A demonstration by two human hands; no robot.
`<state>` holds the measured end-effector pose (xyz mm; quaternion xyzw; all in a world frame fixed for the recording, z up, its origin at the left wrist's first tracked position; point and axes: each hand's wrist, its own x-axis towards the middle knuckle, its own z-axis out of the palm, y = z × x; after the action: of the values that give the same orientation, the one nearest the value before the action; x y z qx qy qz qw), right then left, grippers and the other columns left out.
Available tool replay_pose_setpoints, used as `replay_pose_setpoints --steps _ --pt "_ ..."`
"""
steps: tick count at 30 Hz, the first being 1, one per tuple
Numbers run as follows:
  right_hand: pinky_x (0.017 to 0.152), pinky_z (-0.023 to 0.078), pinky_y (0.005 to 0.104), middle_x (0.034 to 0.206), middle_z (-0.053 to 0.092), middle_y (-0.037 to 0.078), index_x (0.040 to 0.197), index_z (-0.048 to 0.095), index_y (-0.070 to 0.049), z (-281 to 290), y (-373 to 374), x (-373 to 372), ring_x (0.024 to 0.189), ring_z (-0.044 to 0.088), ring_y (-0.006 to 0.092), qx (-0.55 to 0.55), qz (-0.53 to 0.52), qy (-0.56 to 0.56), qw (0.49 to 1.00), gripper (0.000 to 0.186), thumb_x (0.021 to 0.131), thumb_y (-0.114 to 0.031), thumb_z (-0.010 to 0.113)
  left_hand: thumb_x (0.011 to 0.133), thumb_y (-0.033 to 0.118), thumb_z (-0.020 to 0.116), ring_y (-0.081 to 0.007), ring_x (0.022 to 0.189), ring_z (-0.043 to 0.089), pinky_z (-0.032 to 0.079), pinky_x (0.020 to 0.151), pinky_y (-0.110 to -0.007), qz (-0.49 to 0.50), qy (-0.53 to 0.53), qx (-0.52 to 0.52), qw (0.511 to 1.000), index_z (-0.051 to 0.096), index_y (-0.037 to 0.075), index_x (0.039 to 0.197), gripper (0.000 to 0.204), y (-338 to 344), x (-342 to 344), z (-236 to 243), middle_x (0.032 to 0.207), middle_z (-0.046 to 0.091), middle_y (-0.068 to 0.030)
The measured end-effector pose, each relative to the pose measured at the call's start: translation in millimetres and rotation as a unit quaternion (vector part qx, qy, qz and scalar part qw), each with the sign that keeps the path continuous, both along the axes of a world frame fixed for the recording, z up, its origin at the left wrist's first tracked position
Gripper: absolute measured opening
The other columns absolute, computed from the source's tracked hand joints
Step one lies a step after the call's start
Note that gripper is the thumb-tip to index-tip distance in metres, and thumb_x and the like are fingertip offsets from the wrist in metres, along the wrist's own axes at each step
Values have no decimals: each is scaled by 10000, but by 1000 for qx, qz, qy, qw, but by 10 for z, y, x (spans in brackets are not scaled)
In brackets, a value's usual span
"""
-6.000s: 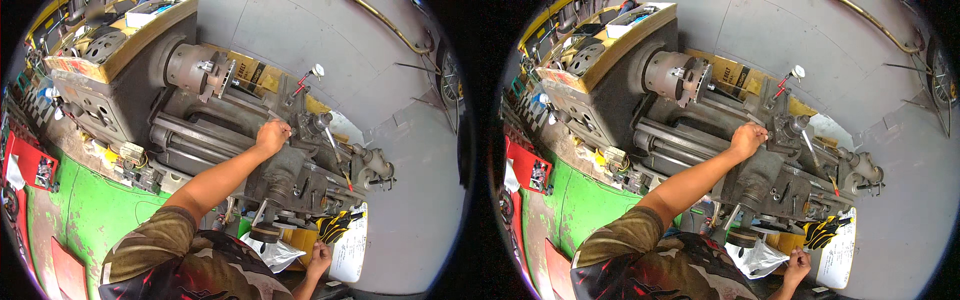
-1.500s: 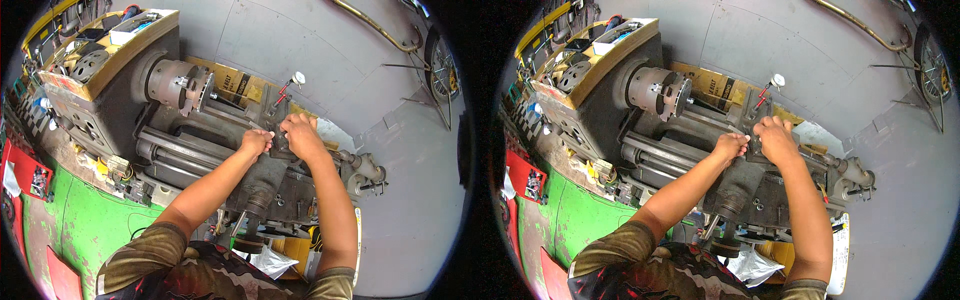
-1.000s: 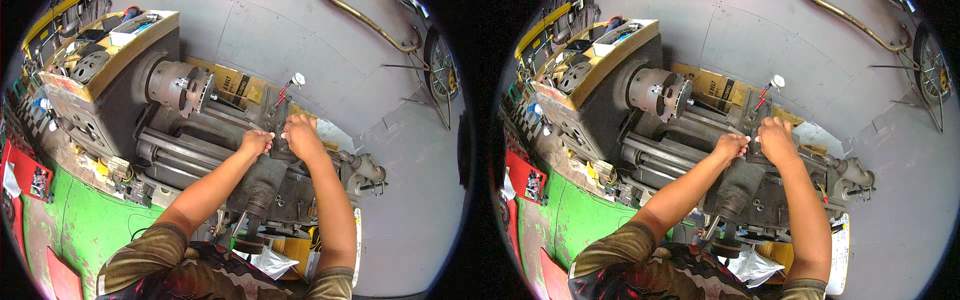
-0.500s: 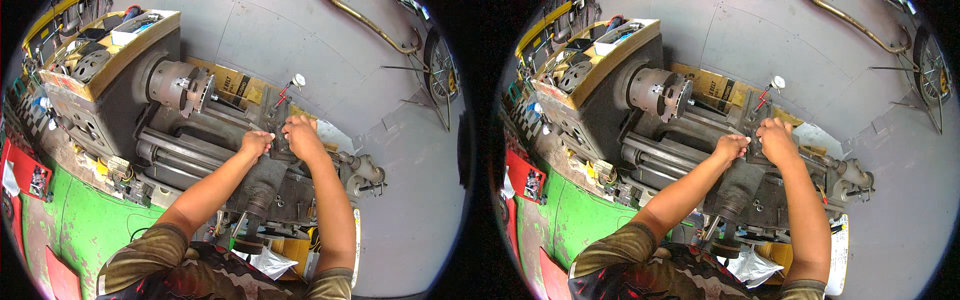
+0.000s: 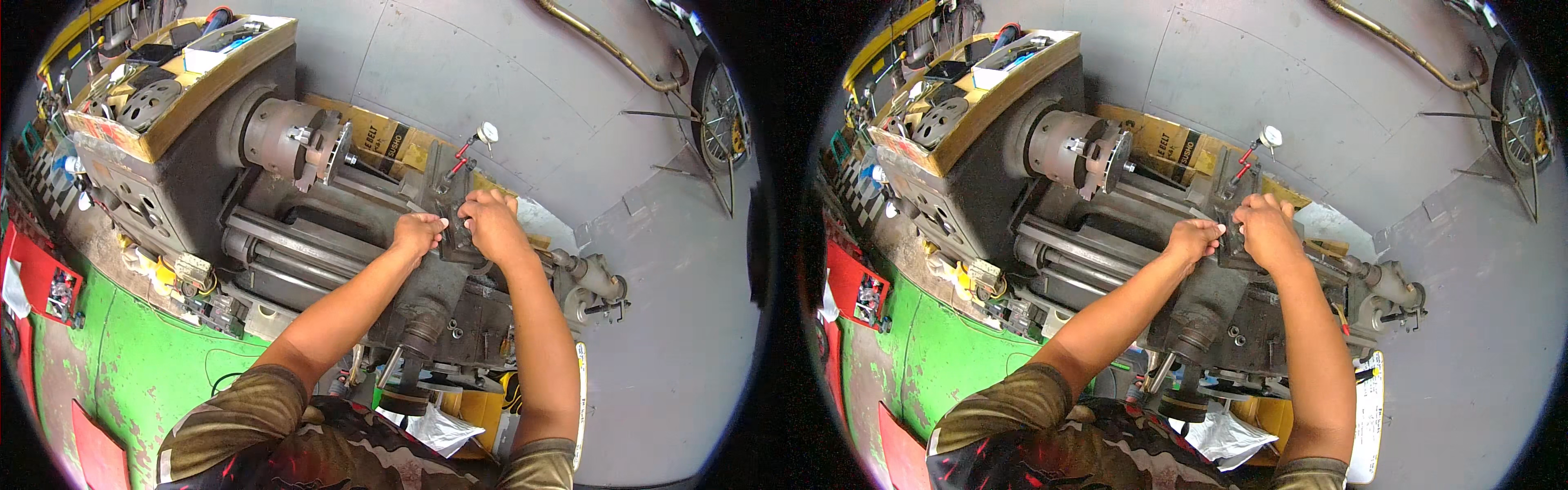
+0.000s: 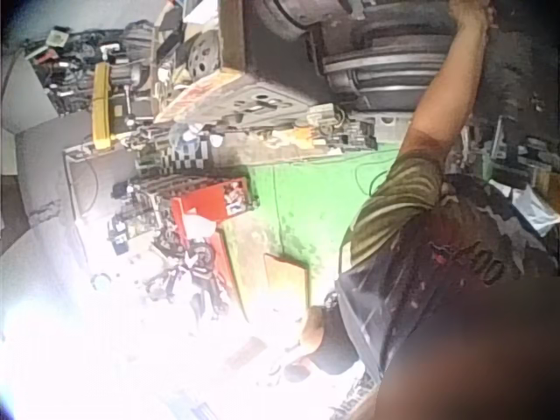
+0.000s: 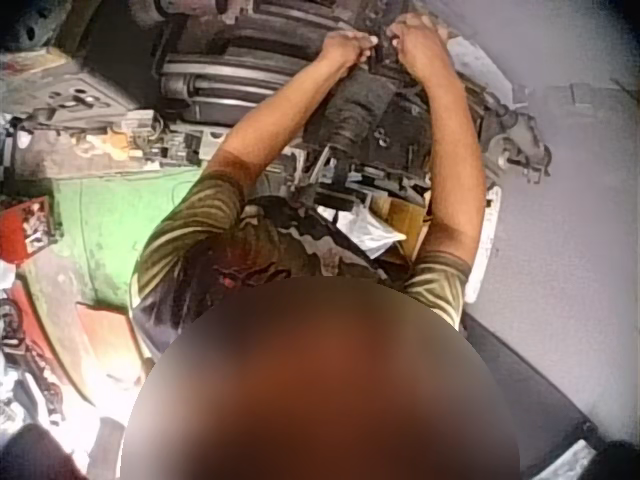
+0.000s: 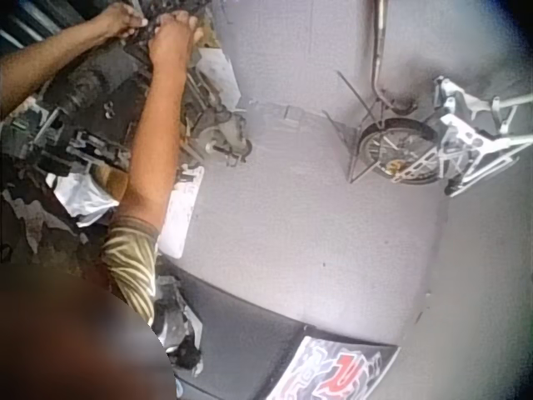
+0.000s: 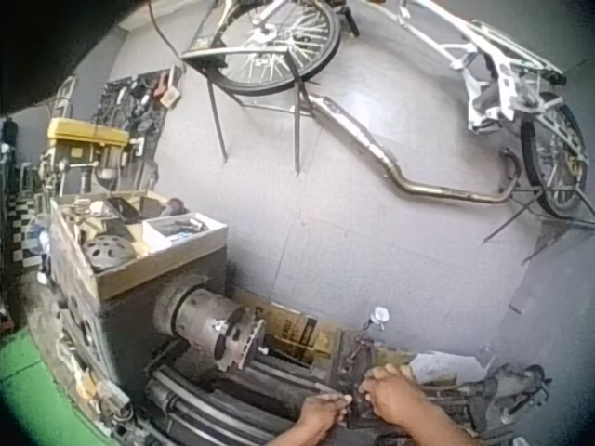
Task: Using a lathe to measure and adjust a mechanical component in a workshop.
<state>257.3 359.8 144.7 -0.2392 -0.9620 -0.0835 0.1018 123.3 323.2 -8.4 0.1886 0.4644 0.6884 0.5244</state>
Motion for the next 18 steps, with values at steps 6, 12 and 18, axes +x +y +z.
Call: replay_pose_setpoints --steps 6,12,18 --pt "1008 384 447 1173 692 70 976 779 -113 -1 -4 -3 1161 590 292 0 6 11 1000 181 832 -25 712 920 131 823 -103 660 634 529 578 -246 5 -3 -6 1000 708 1 1063 225 -8 -12 23 834 699 -16" --pt "1004 388 442 1168 696 66 963 785 -117 -8 2 1 1154 593 290 -2 1 12 1000 168 828 -37 724 918 136 825 -110 679 653 536 585 -247 0 -13 -1 1000 708 1 1066 232 -8 -33 2 846 708 -25" --pt "1012 392 446 1168 700 66 948 789 -75 -27 10 -11 1164 593 284 -1 -17 19 1000 121 831 -76 758 926 146 820 -105 674 648 527 584 -241 -3 -10 9 1000 713 5 1051 217 17 -25 -43 827 703 -22"
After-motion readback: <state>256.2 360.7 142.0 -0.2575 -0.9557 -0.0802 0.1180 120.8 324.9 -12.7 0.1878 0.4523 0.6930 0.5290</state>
